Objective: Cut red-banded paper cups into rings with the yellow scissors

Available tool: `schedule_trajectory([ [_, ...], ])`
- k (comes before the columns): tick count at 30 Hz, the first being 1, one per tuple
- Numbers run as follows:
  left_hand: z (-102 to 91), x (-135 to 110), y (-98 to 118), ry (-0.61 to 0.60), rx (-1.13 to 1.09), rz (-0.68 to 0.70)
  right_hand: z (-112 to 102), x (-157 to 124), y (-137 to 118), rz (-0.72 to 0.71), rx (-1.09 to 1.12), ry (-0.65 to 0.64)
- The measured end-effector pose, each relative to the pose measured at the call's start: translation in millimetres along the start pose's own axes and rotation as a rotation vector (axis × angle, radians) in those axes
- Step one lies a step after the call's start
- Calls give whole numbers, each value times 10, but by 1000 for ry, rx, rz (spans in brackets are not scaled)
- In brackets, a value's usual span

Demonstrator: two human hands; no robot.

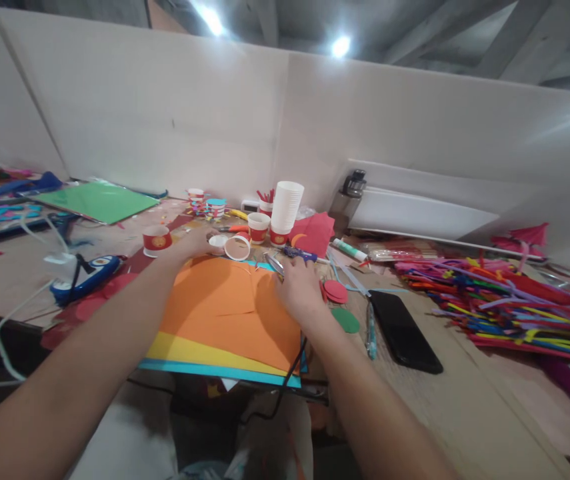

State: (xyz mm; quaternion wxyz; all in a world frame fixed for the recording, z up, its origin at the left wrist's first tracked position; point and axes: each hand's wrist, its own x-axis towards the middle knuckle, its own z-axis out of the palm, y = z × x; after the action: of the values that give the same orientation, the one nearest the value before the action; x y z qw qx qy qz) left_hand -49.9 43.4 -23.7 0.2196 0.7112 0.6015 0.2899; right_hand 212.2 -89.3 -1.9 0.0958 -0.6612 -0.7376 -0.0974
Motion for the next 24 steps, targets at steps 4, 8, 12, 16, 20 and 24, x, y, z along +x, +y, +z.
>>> schedule_trajectory([
  [4,51,10,-15,-10,-7,2,47,130,-106,-151,182,42],
  [8,-6,11,23,42,-42,-52,12,320,-346,-270,461,175],
  [12,-152,-56,204,149,-506,-20,-66,394,-548,-215,908,282],
  [16,-216,-200,487,-134,-1053,205,-117,356,-502,-199,1090,375],
  [20,-130,-331,700,-288,-991,257,-156,327,-355,-166,1228,344],
  [24,18,-433,829,-332,-944,347,-145,344,-285,-119,1267,277],
])
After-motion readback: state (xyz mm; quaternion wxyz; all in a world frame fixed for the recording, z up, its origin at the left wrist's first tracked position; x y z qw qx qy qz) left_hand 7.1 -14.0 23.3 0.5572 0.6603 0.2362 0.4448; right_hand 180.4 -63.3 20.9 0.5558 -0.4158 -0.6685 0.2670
